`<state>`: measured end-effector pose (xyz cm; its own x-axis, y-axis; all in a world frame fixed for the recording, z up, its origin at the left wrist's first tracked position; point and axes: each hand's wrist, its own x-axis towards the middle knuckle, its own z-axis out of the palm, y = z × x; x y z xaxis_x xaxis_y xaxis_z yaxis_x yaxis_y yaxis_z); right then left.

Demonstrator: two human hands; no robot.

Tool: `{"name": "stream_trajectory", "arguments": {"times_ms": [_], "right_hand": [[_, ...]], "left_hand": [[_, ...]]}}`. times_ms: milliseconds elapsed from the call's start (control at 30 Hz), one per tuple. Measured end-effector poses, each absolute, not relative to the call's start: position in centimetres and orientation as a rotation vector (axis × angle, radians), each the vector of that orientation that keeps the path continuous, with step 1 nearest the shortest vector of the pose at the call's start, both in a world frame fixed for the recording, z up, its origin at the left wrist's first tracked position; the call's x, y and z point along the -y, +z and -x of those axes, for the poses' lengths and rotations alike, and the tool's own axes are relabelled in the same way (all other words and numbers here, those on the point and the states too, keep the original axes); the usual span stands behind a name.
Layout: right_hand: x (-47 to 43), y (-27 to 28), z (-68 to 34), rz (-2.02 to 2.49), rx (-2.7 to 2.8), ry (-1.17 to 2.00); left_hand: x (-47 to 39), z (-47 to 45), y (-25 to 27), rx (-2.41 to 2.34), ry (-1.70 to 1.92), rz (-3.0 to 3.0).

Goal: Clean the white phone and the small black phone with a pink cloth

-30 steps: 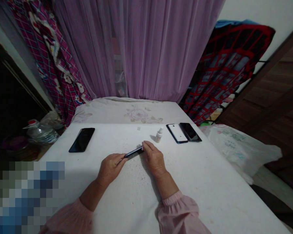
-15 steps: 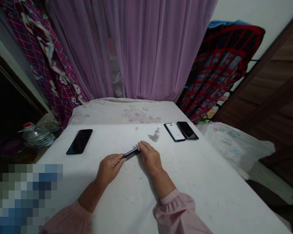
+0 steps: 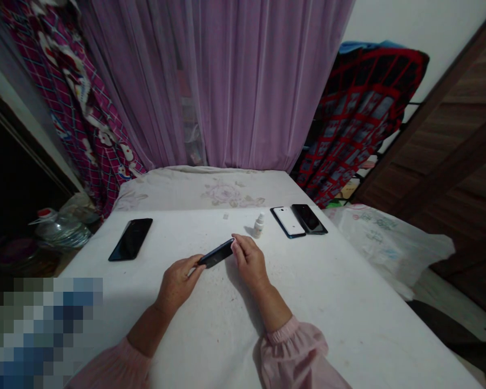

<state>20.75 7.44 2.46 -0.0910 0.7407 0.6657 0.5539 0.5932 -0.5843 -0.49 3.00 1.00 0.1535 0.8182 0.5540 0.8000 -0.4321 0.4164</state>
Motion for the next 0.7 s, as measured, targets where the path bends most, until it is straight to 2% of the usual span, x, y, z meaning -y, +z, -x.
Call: {"name": "stream_trajectory", "arguments": {"times_ms": [300, 533, 700], "right_hand": [[-4.0, 5.6, -17.6, 0.928, 2.063, -0.082], [-5.4, 4.1, -18.2, 0.905, 1.981, 0.017], [-6.5, 1.7, -19.2, 0.957, 1.955, 0.203]], "left_hand": [[-2.8, -0.3, 1.5, -1.558, 1.276, -2.457], [-2.8, -0.1, 1.4, -1.606, 1.258, -2.358], [-2.9, 0.1, 1.2, -1.686, 1.193, -2.147]]}}
